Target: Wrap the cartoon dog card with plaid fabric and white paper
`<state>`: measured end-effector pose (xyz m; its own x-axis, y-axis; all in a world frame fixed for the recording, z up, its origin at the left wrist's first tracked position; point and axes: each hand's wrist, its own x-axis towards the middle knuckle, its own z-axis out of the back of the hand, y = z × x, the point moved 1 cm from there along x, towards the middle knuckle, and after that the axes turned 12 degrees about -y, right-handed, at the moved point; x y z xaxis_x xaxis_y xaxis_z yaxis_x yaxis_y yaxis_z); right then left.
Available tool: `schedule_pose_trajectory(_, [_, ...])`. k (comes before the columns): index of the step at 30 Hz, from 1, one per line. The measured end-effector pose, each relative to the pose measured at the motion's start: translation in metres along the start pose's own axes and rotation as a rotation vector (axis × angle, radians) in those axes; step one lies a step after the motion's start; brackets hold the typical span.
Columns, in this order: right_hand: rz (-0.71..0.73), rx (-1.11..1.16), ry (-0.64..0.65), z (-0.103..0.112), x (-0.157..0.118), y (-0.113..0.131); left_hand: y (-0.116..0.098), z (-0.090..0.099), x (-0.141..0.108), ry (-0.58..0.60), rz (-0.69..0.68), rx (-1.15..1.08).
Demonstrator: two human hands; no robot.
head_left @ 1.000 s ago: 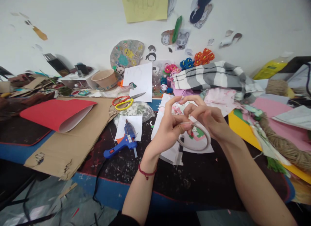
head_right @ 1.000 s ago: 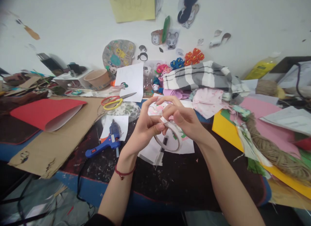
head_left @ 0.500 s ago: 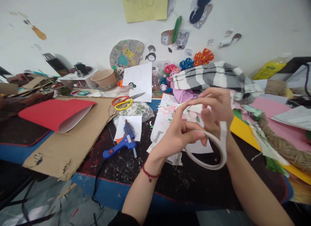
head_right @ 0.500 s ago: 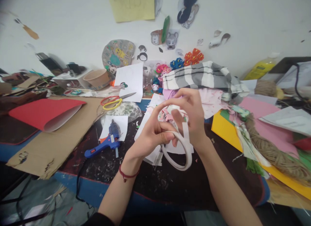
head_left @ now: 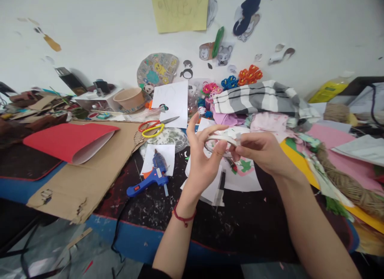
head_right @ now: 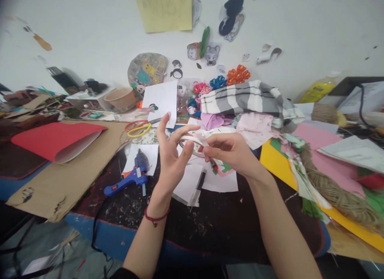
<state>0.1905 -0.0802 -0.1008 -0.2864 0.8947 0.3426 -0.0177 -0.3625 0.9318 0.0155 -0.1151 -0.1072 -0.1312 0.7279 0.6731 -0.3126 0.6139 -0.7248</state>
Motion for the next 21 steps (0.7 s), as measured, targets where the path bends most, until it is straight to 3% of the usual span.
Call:
schedule_pose_trajectory(5, [0.173, -0.196, -0.192, -0.009, 0.002, -0.007, -0.002, -0.001, 0.000, -0.115, -0.022, 0.013])
schedule_pose_trajectory(11, [0.226, -0.269, -0.111, -0.019, 0.001, -0.001, 0.010, -0.002, 0.001, -0.165, 0.120, -0.099])
schedule_pose_trajectory(15, [0.267, -0.211, -0.141, -0.020, -0.001, 0.001, 0.019, 0.002, 0.004, -0.170, 0.234, -0.261])
schedule_pose_trajectory(18, [0.300, -0.145, -0.152, -0.020, 0.000, -0.001, 0.028, 0.007, 0.007, -0.320, 0.349, -0.465])
schedule_pose_trajectory(21, [0.334, -0.107, -0.197, -0.011, 0.002, -0.002, 0.032, 0.011, 0.010, -0.517, 0.393, -0.519])
